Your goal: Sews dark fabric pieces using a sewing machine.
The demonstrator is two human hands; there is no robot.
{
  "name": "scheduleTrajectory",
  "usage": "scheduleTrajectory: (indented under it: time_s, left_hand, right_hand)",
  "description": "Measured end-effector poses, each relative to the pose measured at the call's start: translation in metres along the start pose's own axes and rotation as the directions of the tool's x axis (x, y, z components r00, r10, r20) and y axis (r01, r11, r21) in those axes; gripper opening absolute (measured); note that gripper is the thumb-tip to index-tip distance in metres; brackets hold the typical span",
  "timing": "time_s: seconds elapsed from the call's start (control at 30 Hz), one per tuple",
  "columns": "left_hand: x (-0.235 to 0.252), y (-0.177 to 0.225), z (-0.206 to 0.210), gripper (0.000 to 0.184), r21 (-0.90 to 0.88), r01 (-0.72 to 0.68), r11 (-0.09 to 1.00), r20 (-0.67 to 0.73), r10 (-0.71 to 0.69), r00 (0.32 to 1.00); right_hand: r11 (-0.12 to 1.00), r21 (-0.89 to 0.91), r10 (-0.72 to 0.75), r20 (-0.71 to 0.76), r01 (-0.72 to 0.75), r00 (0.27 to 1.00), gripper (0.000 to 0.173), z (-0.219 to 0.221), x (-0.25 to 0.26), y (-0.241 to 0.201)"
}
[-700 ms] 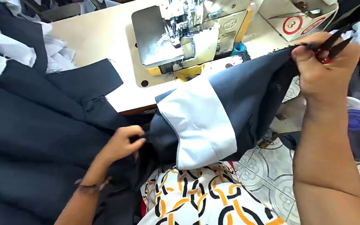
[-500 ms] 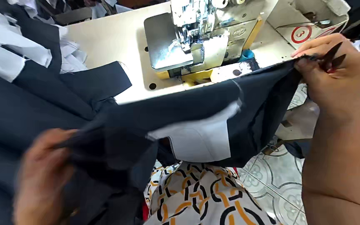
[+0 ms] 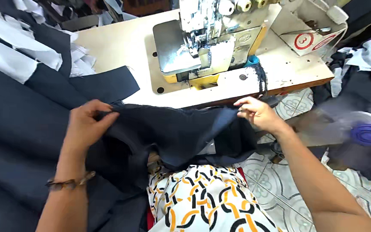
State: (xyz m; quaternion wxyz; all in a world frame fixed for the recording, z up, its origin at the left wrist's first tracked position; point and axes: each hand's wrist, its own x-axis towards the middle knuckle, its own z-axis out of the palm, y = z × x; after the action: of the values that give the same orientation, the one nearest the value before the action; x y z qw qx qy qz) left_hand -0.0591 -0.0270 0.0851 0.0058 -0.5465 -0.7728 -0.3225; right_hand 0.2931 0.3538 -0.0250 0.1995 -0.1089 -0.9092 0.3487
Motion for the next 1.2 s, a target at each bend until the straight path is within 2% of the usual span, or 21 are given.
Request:
scheduleTrajectory:
  time_s: [0.07,0.13,0.2,0.27,0.43,0.47,0.53,0.6,0.7,0.77,0.87,1.0,1.07,1.2]
  left_hand:
    - [0.022,0.048,0.028,0.014,0.038,-0.122,0.992,0.159,0.114,0.981]
    - [0.037,0.096,0.059,0.009,-0.001,-0.255,0.967,0.323,0.242,0.915]
    - [0.049,0.122,0.081,0.006,-0.093,-0.343,0.935,0.361,0.353,0.863]
    - [0.056,0.129,0.085,0.008,-0.172,-0.339,0.925,0.36,0.38,0.852]
    - [0.048,0.118,0.084,0.012,-0.36,-0.195,0.912,0.374,0.332,0.866]
    - [0.043,0.114,0.088,0.011,-0.339,-0.209,0.917,0.341,0.327,0.881]
    - [0.03,0.107,0.094,0.004,-0.136,-0.283,0.949,0.275,0.311,0.91]
    - [0.008,0.103,0.109,0.016,0.071,-0.292,0.954,0.223,0.27,0.937]
    - [-0.037,0.079,0.153,0.013,0.182,-0.172,0.968,0.12,0.151,0.981]
    - [-0.066,0.054,0.177,0.008,0.193,-0.002,0.981,0.139,-0.025,0.99]
    - [-0.097,0.033,0.19,0.014,0.166,0.261,0.951,0.275,-0.299,0.914]
    - [-0.09,0.028,0.188,0.035,0.021,0.309,0.951,0.146,-0.308,0.94]
    - [-0.07,0.036,0.186,0.048,-0.01,0.385,0.923,0.255,-0.37,0.894]
    - [-0.063,0.025,0.233,0.035,0.022,0.495,0.869,0.342,-0.472,0.813]
  right_hand:
    - [0.984,0.149,-0.116,0.089,0.102,0.989,0.015,0.016,0.008,-0.042]
    - [0.936,0.257,-0.283,0.142,0.24,0.949,0.014,0.037,0.02,-0.091]
    - [0.879,0.324,-0.408,0.13,0.351,0.904,0.014,0.052,0.034,-0.122]
    - [0.844,0.347,-0.47,0.112,0.409,0.875,0.014,0.059,0.044,-0.129]
    - [0.802,0.439,-0.531,0.214,0.405,0.82,0.016,0.074,0.047,-0.121]
    - [0.78,0.475,-0.551,0.213,0.407,0.807,0.018,0.075,0.048,-0.119]
    - [0.764,0.509,-0.559,0.217,0.395,0.801,0.018,0.067,0.05,-0.112]
    - [0.771,0.504,-0.551,0.22,0.39,0.805,0.019,0.049,0.05,-0.106]
    - [0.787,0.486,-0.537,0.233,0.382,0.811,0.02,0.018,0.043,-0.097]
    - [0.79,0.493,-0.524,0.231,0.365,0.82,0.021,-0.002,0.035,-0.092]
    - [0.8,0.493,-0.5,0.232,0.342,0.834,0.024,-0.027,0.025,-0.087]
    - [0.812,0.504,-0.469,0.266,0.294,0.842,0.021,-0.027,0.021,-0.089]
    - [0.781,0.557,-0.492,0.268,0.283,0.829,0.019,-0.014,0.024,-0.092]
    - [0.726,0.625,-0.552,0.279,0.288,0.786,0.021,-0.008,0.03,-0.103]
